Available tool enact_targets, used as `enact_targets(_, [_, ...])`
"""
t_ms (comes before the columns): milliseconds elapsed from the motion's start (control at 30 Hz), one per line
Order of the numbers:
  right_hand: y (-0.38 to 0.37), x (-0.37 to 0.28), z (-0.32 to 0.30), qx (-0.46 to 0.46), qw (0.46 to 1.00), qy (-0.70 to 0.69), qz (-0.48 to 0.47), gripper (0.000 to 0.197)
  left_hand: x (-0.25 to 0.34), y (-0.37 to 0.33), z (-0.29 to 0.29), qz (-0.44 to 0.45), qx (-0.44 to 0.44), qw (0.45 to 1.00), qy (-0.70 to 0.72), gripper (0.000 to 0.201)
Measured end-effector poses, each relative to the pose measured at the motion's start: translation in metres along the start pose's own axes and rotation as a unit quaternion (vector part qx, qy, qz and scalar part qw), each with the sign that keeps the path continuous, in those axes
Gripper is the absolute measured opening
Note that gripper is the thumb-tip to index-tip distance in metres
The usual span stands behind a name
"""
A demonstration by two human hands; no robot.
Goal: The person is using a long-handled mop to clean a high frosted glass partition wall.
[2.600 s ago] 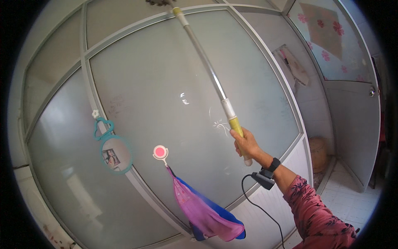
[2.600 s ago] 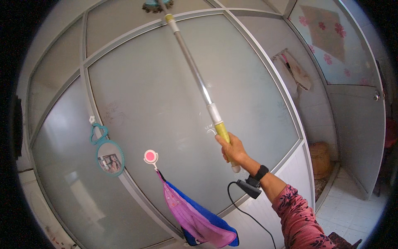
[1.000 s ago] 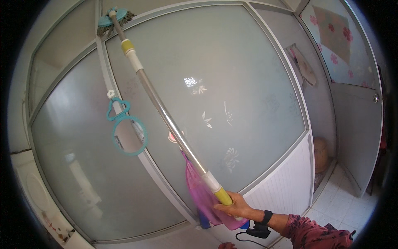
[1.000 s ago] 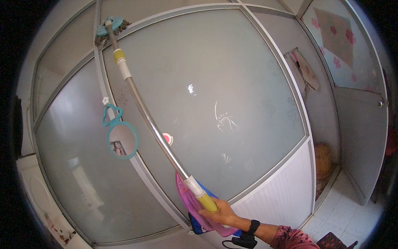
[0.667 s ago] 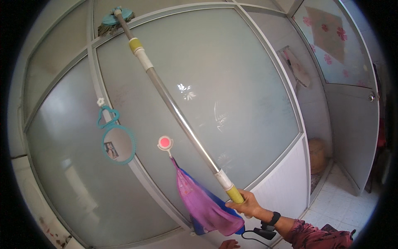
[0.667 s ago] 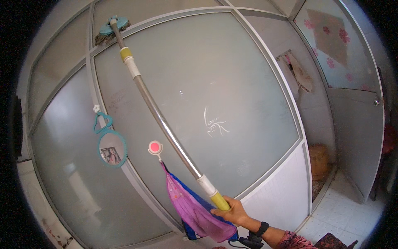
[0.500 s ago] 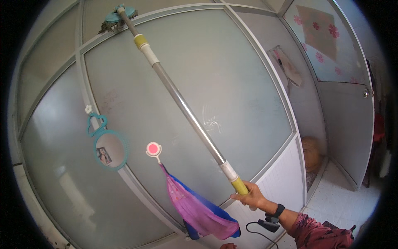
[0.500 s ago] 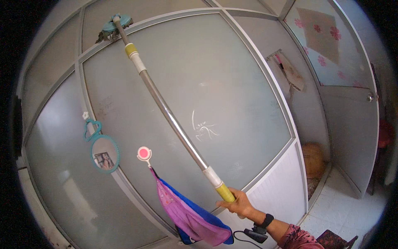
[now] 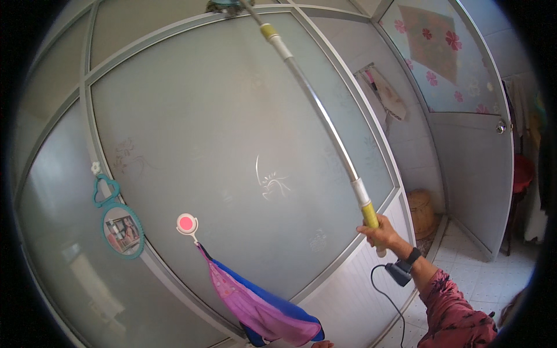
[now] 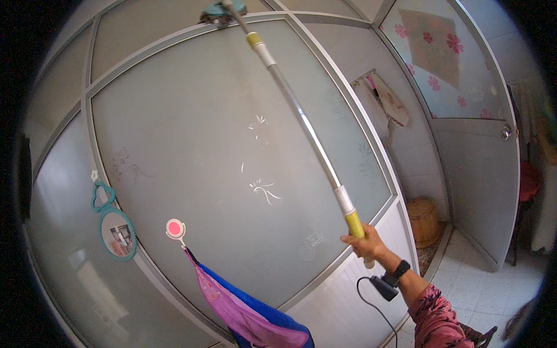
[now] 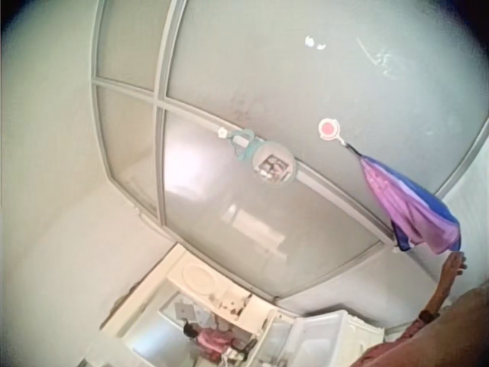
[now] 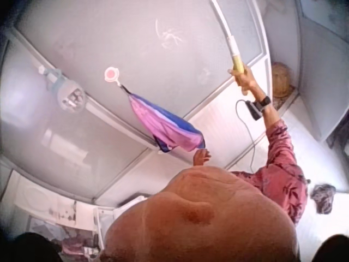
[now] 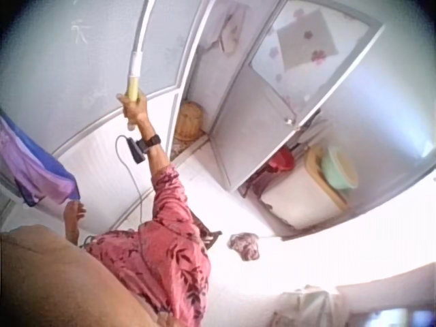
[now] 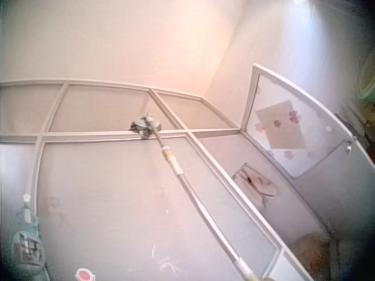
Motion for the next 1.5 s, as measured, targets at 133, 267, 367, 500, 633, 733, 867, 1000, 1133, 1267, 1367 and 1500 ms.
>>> enact_targets(133, [-0.016, -0.015, -0.029, 0.03, 0.999, 0.007, 0.013, 0.023, -0.007, -0.006, 0.002, 0.002, -0.013, 1.0, 0.016, 0.029])
enact_targets(267, [-0.02, -0.024, -0.045, 0.058, 0.998, 0.015, 0.026, 0.023, -0.01, -0.006, 0.002, -0.007, -0.005, 1.0, 0.016, 0.028])
enact_targets(367, [-0.011, -0.032, -0.038, 0.05, 0.998, 0.037, 0.003, 0.022, -0.018, -0.006, 0.001, -0.014, -0.016, 0.999, 0.028, 0.028])
enact_targets(500, [0.011, -0.043, -0.011, 0.028, 0.999, 0.018, 0.0, 0.02, -0.015, -0.007, 0.0, 0.003, -0.03, 0.999, -0.016, 0.029])
enact_targets(633, [0.041, -0.059, 0.018, -0.026, 1.0, 0.009, 0.004, 0.017, -0.012, -0.006, 0.001, -0.008, -0.035, 0.999, -0.006, 0.029])
enact_targets(733, [0.063, -0.061, 0.034, -0.059, 0.998, 0.015, 0.008, 0.016, -0.009, 0.0, -0.001, -0.003, -0.038, 0.999, -0.006, 0.029])
enact_targets(867, [0.098, -0.052, 0.055, -0.097, 0.995, 0.013, 0.016, 0.017, -0.001, 0.008, 0.003, 0.009, -0.06, 0.998, -0.018, 0.029])
enact_targets(1000, [0.128, -0.04, 0.088, -0.133, 0.99, 0.015, 0.044, 0.019, 0.008, 0.016, 0.008, 0.015, -0.067, 0.998, -0.014, 0.028])
enact_targets(1133, [0.15, -0.02, 0.125, -0.19, 0.98, 0.03, 0.043, 0.017, 0.022, 0.028, 0.022, 0.037, -0.1, 0.994, -0.015, 0.029])
enact_targets(1267, [0.175, -0.025, 0.169, -0.252, 0.966, 0.025, 0.044, 0.023, 0.048, 0.038, 0.034, 0.087, -0.122, 0.989, -0.001, 0.035])
enact_targets(1367, [0.185, -0.023, 0.195, -0.284, 0.957, 0.042, 0.042, 0.031, 0.058, 0.039, 0.026, 0.141, -0.127, 0.981, 0.048, 0.04])
enact_targets(1500, [0.198, -0.03, 0.22, -0.328, 0.943, 0.048, 0.035, 0.042, 0.059, 0.036, 0.008, 0.105, -0.088, 0.99, 0.019, 0.043])
Point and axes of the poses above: each hand's wrist, its own y-axis away from the middle knuckle, its own z-axis out of the palm, x = y × z, the point moved 8 cm from there along -y, towards the middle knuckle, and after that the axes turned 7 degrees about y, right-handed, at the moved point
